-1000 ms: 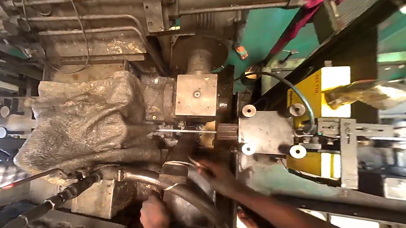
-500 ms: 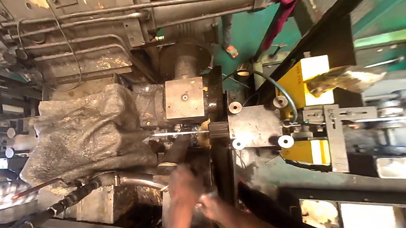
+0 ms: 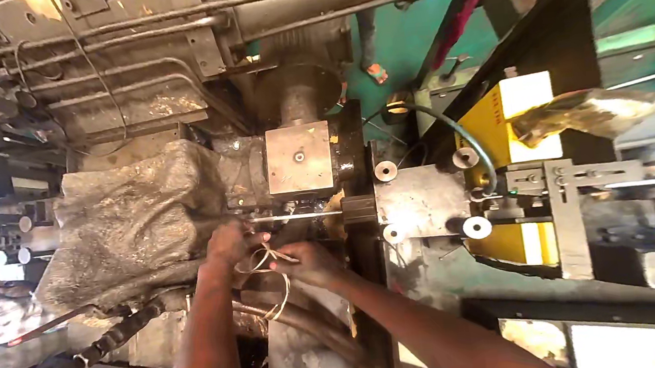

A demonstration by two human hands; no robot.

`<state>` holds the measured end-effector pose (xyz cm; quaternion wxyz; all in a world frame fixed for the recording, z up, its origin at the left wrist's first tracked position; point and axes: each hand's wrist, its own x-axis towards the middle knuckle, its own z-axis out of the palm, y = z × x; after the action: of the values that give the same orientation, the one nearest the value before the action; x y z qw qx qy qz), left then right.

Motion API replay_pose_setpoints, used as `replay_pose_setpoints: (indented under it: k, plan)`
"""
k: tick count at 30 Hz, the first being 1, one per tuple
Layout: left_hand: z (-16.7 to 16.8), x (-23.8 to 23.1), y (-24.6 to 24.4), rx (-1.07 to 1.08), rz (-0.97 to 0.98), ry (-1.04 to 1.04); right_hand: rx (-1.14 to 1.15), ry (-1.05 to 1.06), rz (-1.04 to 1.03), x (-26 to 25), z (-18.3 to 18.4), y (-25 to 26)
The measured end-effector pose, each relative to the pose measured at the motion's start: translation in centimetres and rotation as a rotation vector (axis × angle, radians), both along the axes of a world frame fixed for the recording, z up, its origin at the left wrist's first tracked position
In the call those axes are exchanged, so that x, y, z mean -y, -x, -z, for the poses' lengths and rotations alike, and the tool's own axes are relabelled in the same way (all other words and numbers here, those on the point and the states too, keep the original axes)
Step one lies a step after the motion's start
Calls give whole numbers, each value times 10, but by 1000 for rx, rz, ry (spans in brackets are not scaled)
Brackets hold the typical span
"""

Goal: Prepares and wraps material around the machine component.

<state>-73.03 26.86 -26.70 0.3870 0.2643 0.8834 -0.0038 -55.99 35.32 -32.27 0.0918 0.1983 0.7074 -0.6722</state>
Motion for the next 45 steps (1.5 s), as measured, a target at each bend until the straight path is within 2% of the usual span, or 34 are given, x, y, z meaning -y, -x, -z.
replay_pose_setpoints:
  k: [2,4,7,13,16,19,22,24,28,30,33,35,36,38,39,41,43,45]
  plan:
    - [11,6,2,113,-75,-203,14,32,-64,-2,0,20]
    - [21,15,-1,172,-162,-313,32,89,-63,1,7,26]
    - [18,30,-2,108,-215,-280,42,198,3,-1,10,18]
    - [5,56,-19,231,-230,-219,-72,265,89,-13,27,5]
    - [5,58,-20,137,-175,-112,-11,284,179,-25,23,4]
    - [-6,50,-25,-30,-48,68,-22,95,171,-37,35,3]
    - [-11,37,-38,-178,10,113,-22,-190,45,-36,42,2]
    - [-12,30,-40,-184,-130,-19,-40,-206,-5,-30,36,-4]
    - [-12,29,-26,-73,-415,-387,-107,-54,40,-11,16,-20]
    - [-22,20,-27,118,-584,-600,-198,15,48,-1,13,-19]
    - [-41,6,-33,604,-970,-889,-186,222,79,8,8,-13]
    - [-44,-2,-38,671,-1097,-1053,-80,402,188,10,8,-12]
    - [-43,-3,-36,662,-1095,-1132,-28,463,235,10,10,-14]
    - [-35,2,-30,549,-968,-1212,29,525,277,10,12,-19]
    - [-27,8,-28,404,-807,-1139,46,533,288,10,12,-20]
    - [-16,22,-32,146,-288,-727,92,507,319,13,11,-19]
    - [-8,21,-43,113,140,-299,97,417,325,14,12,-18]
    - [-6,17,-49,128,316,-21,55,333,277,11,18,-23]
